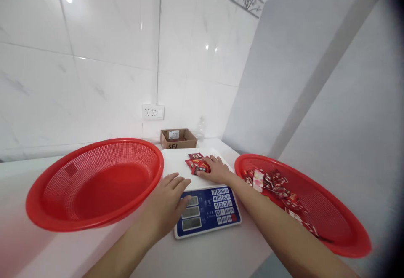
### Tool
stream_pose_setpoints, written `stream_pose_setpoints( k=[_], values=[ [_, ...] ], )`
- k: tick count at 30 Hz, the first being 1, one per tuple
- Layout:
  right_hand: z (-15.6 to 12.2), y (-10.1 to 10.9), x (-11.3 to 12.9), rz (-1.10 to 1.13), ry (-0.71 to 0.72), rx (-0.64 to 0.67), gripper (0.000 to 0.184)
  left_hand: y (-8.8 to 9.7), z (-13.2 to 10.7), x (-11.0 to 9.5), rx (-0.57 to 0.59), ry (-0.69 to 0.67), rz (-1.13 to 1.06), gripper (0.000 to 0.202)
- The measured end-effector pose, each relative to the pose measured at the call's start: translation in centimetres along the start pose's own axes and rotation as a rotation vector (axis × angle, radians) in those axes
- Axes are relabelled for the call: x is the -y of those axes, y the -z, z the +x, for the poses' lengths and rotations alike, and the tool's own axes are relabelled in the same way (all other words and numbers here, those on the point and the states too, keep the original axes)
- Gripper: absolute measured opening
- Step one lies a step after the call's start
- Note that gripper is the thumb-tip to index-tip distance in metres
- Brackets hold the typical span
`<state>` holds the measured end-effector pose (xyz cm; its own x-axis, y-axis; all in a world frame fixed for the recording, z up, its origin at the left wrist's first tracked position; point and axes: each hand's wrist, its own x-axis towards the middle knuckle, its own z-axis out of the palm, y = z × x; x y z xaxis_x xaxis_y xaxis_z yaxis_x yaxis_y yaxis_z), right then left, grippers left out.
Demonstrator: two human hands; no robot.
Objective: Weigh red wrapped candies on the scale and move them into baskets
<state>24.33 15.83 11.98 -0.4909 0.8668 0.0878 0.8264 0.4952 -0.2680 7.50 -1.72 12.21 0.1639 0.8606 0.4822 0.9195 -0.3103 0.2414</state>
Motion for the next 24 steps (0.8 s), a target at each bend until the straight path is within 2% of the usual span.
stream_pose_setpoints(
  k=[5, 9, 12, 16, 18, 20, 22, 24],
  values=[
    [0.5, -0.7, 0.4, 0.040, 0.114, -0.145, 0.049, 1.4, -0.3, 1.7, -0.050, 0.100, -0.064, 0.033],
    [0.7, -0.5, 0.7, 0.076, 0.115, -0.233, 0.028, 2.3, -0.2, 2.0, -0.066, 0.130, -0.094, 0.033],
    [1.1, 0.2, 0.9, 0.108, 0.059, -0.266, 0.023, 2.6, -0.2, 2.0, -0.075, 0.142, -0.102, 0.033],
    [2.1, 1.7, 2.1, 0.155, -0.010, -0.322, 0.026, 3.1, -0.3, 2.0, -0.072, 0.164, -0.089, 0.033],
    [2.8, 2.5, 3.9, 0.245, -0.001, -0.318, 0.030, 3.1, -0.3, 2.0, -0.049, 0.163, -0.080, 0.033],
    [3.4, 3.0, 6.6, 0.448, 0.044, -0.268, 0.033, 2.9, -0.4, 1.9, -0.011, 0.161, -0.064, 0.035],
    [3.6, 3.4, 9.9, 0.691, 0.124, -0.168, 0.037, 2.6, -0.5, 1.7, 0.036, 0.162, -0.041, 0.038],
    [3.6, 3.6, 13.2, 0.820, 0.250, -0.056, 0.039, 2.4, -0.7, 1.6, 0.094, 0.163, -0.016, 0.041]
  ],
)
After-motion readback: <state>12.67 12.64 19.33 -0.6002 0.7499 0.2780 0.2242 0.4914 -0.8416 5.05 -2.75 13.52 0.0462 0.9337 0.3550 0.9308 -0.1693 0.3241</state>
